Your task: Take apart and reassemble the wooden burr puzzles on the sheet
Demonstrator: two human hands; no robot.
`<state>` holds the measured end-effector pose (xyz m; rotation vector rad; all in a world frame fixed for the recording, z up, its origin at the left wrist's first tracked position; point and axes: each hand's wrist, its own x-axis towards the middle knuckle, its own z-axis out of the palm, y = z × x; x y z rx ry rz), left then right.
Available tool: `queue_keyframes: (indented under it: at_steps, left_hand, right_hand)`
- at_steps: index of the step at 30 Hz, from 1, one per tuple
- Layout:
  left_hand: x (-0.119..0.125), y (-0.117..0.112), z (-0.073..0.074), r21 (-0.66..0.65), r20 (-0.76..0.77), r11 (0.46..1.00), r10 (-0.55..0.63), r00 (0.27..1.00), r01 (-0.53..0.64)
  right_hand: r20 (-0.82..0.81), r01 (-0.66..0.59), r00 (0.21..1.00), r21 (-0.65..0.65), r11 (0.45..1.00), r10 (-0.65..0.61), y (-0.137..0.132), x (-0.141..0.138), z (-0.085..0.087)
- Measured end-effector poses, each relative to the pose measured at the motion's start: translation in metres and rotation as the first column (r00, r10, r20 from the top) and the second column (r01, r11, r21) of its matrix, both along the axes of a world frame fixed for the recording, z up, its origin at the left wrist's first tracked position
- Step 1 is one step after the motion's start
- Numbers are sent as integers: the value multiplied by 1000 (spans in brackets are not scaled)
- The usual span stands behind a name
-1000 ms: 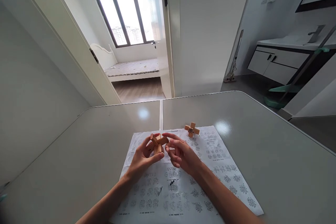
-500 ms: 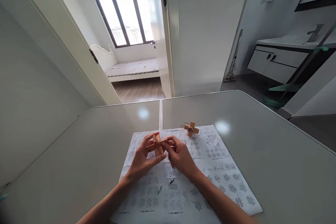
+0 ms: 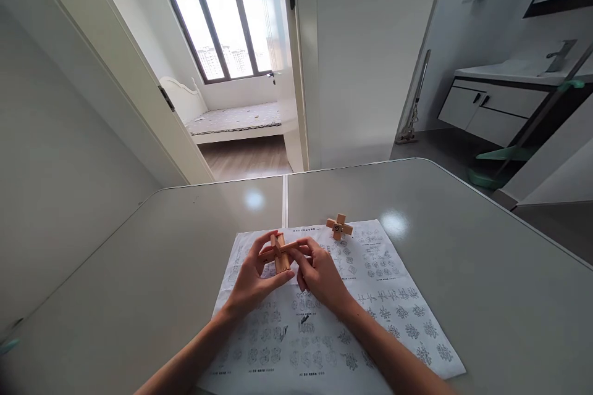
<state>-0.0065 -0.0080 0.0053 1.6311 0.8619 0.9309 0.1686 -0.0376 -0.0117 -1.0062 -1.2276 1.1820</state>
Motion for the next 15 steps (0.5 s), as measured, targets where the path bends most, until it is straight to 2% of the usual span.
queue_keyframes:
  at_steps: [11, 15]
  left_hand:
    - [-2, 1, 7, -58, 44, 996, -68, 997, 71]
    - [-5, 2, 8, -87, 38, 994, -57, 998, 60]
  right_hand:
    - [-28, -101, 994, 15, 995, 101, 1, 7, 1]
    - [-17, -136, 991, -3, 991, 136, 1, 9, 4]
